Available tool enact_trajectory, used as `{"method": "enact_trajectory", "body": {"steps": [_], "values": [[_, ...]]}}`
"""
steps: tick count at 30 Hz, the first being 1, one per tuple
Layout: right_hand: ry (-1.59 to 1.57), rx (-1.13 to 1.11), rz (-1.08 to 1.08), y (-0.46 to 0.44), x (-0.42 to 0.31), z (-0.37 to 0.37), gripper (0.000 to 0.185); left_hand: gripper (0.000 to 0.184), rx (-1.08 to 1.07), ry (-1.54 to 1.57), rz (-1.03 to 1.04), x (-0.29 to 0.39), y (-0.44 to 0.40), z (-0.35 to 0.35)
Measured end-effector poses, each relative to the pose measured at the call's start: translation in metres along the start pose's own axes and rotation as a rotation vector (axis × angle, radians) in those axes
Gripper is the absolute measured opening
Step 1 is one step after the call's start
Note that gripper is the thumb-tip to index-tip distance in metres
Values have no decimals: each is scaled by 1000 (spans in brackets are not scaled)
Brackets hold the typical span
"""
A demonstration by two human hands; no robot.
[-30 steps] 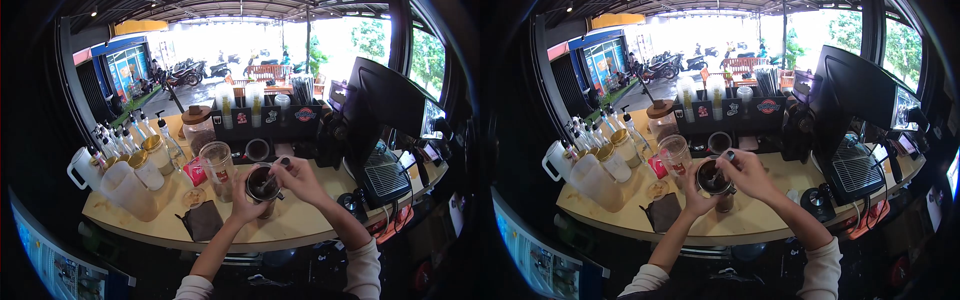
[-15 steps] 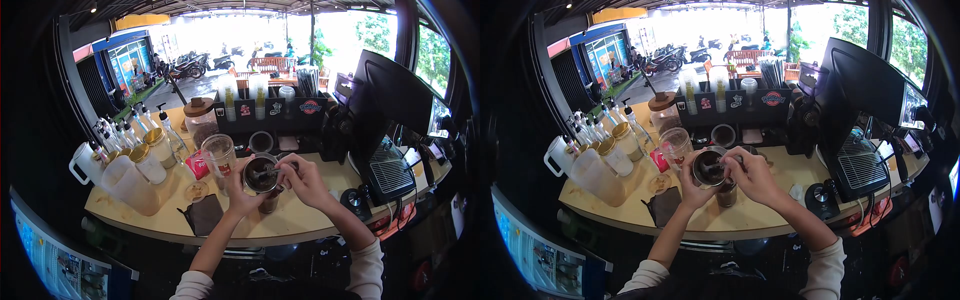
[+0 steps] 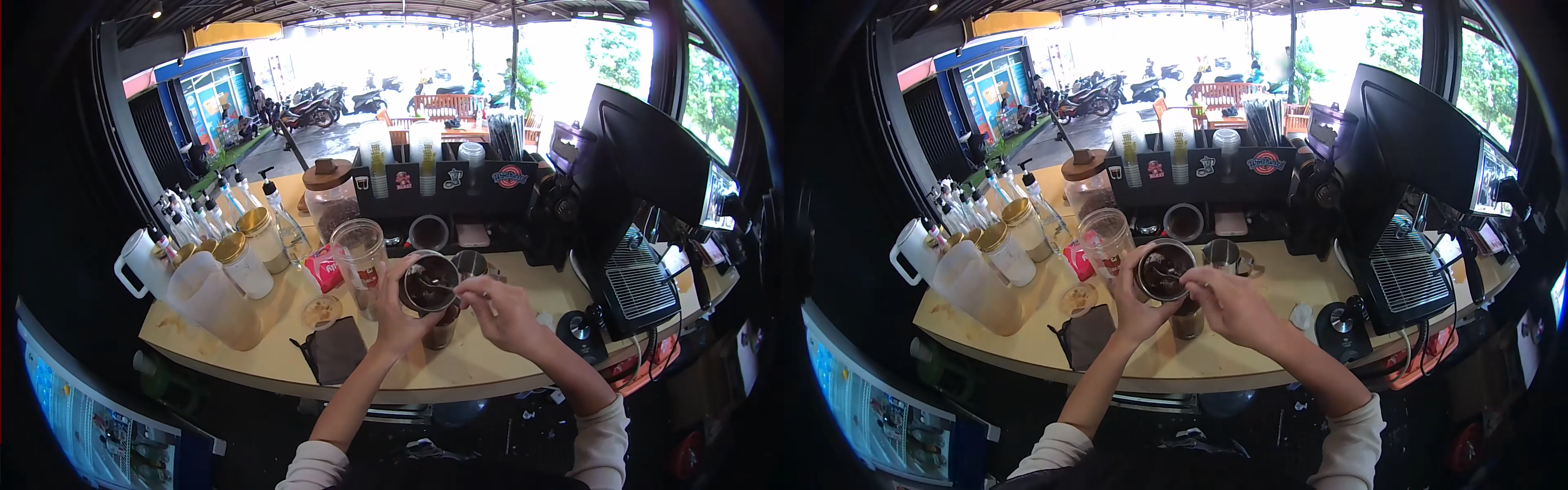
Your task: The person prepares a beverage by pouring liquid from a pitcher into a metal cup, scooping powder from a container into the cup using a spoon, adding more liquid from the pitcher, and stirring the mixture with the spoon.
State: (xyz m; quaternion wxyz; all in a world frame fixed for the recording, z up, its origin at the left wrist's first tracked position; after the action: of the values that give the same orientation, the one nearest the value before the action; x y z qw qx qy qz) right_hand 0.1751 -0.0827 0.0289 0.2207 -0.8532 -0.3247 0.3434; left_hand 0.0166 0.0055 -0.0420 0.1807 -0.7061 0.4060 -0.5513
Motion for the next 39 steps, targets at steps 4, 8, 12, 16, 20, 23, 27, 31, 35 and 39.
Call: {"method": "enact_trajectory", "body": {"steps": [4, 8, 12, 16, 20, 23, 27, 31, 35, 39], "values": [[184, -69, -106, 6, -2, 9, 14, 85, -15, -155, 75, 8, 0, 2], [74, -42, -47, 9, 3, 7, 15, 84, -9, -88, 54, 4, 1, 6], [58, -71, -27, 12, -1, 4, 16, 84, -8, -86, 57, 5, 1, 7], [90, 0, -69, 12, 3, 7, 15, 83, -2, -93, 54, 8, 0, 8], [138, -11, -131, 10, -1, 9, 19, 82, 4, -253, 123, 12, 0, 8], [164, 19, -142, 10, -1, 12, 19, 81, 13, -325, 146, 13, 2, 9], [137, 30, -118, 11, 0, 15, 18, 81, 23, -350, 162, 10, 1, 10], [73, 14, -42, 11, 1, 15, 16, 82, 31, -317, 157, 8, 3, 9], [30, 9, 36, 10, -1, 11, 15, 81, -21, -116, 81, 4, 3, 8], [-14, -70, 136, 11, 3, 8, 14, 81, -39, -19, 47, -4, 2, 8]]}}
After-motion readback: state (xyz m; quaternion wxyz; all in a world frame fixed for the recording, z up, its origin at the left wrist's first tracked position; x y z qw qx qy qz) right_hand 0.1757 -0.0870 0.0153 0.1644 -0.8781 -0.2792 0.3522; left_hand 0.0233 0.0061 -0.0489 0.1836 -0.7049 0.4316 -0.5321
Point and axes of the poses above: each hand's wrist, its own y-axis away from the middle knuckle, its own z-axis out of the palm, x = y × z, the point moved 2 cm from there along -y, towards the middle knuckle, and after that the axes turned 13 degrees about -x, right-handed, at the moved point
